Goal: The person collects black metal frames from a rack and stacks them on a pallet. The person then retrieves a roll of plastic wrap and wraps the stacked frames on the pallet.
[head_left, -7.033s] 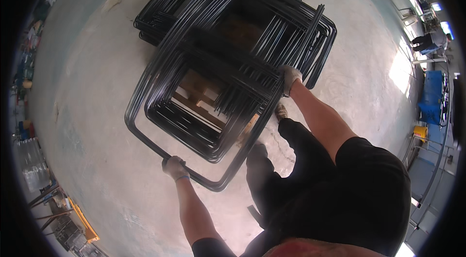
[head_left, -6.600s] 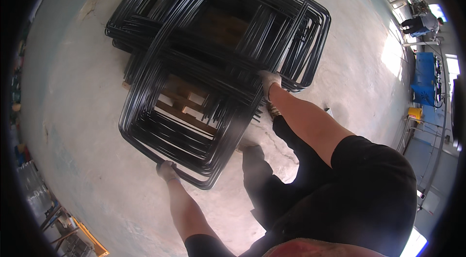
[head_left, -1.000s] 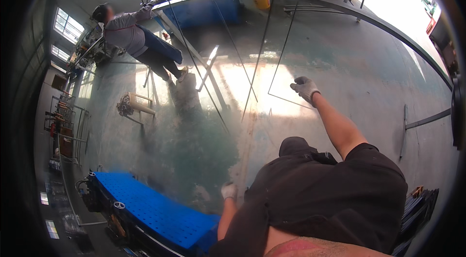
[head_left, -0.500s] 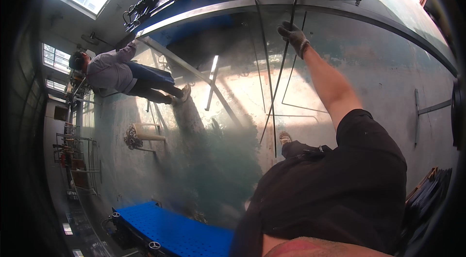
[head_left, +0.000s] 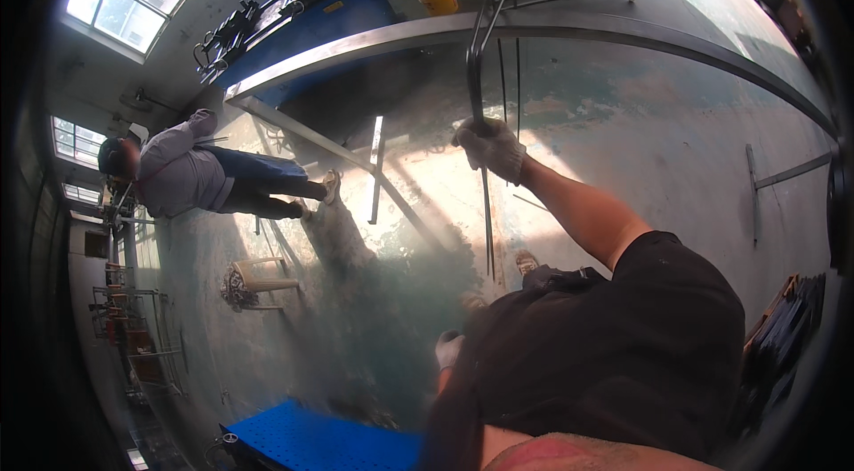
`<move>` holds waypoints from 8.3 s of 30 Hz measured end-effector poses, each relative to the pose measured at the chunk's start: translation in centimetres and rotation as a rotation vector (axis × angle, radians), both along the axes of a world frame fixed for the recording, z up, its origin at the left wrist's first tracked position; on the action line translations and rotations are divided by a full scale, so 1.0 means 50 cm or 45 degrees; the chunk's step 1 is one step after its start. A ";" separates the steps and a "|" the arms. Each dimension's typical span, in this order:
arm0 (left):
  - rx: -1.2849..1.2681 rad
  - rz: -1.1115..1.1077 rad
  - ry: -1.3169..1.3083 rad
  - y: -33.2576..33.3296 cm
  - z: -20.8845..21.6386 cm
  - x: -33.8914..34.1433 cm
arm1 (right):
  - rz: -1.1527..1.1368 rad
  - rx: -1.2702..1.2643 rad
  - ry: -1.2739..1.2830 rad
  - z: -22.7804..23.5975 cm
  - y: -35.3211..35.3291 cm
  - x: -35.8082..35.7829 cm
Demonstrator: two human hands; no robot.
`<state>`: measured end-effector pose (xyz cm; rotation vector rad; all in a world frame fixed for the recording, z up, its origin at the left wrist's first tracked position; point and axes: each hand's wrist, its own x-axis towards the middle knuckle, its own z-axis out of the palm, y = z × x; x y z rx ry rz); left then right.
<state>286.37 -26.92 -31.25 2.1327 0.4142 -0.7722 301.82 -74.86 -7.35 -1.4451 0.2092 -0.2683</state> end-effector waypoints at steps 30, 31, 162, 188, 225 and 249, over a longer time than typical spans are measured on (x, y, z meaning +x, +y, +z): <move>-0.007 -0.304 0.081 0.323 -0.244 0.079 | -0.260 0.595 0.156 -0.101 0.343 -0.150; -0.045 -0.250 0.080 0.318 -0.237 0.071 | -0.256 0.585 0.143 -0.105 0.345 -0.146; -0.294 -0.115 0.151 0.316 -0.165 0.130 | -0.641 0.434 0.132 -0.052 0.235 0.234; -0.125 -0.290 -0.050 0.286 -0.062 0.115 | -0.321 0.902 -0.184 0.094 -0.022 0.346; 0.371 -1.313 -0.493 0.319 -0.206 0.177 | 0.203 1.212 -0.207 0.002 0.255 0.078; -0.213 -0.024 0.132 0.309 -0.222 0.086 | -0.061 1.000 0.019 -0.034 0.259 0.033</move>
